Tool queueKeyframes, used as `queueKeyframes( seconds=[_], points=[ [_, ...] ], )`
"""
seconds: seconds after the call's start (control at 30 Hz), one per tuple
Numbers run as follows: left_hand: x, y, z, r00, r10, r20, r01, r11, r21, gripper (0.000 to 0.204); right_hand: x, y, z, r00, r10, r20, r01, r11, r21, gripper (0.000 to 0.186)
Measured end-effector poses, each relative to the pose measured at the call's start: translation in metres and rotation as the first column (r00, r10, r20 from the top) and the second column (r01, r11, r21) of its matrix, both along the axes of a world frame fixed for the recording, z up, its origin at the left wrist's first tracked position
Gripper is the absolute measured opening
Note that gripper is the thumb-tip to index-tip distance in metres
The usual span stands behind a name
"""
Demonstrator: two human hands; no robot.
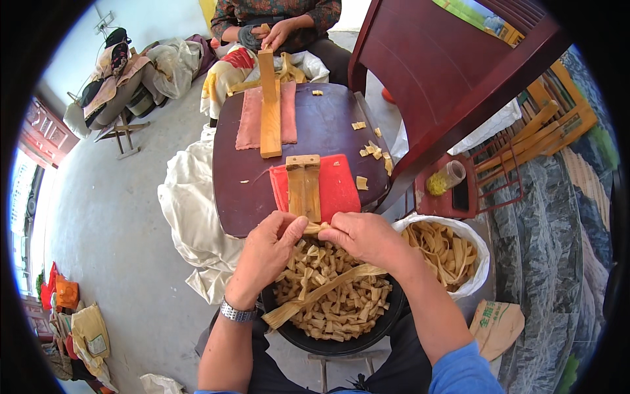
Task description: The person sits on the floor and repeatedly tears dried food strips into smaller pieces by hand, placing the torn pieces into a black bowl. Another person works similarly at a nearby table.
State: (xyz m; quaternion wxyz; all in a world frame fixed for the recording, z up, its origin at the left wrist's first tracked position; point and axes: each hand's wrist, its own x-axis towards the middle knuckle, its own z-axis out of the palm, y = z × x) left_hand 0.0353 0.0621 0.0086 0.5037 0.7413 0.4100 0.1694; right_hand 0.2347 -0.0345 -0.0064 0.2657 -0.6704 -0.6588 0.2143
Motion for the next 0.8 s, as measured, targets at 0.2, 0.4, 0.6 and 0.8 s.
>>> queueKeyframes(
  seconds=[0.2,0.4,0.6,0.8],
  points=[
    [-0.003,-0.014,0.0,0.978,-0.096,0.187,0.148,0.946,-0.288,0.026,-0.019,-0.008,0.001,0.983,0.134,-0.127,-0.126,0.99,0.063,0.034],
    [-0.014,0.006,0.003,0.968,-0.002,0.25,0.064,0.968,-0.241,0.013,0.002,-0.005,0.004,0.994,0.037,-0.104,-0.043,0.998,-0.055,0.037],
    [-0.026,0.001,-0.006,0.95,-0.311,0.02,0.291,0.865,-0.408,0.012,0.006,-0.016,-0.009,0.977,0.172,-0.129,-0.209,0.903,-0.375,0.039],
    [-0.017,-0.023,-0.079,0.836,-0.387,-0.389,0.462,0.879,0.116,0.013,-0.022,-0.029,-0.039,0.955,0.295,0.023,-0.235,0.805,-0.545,0.026]
  ],
)
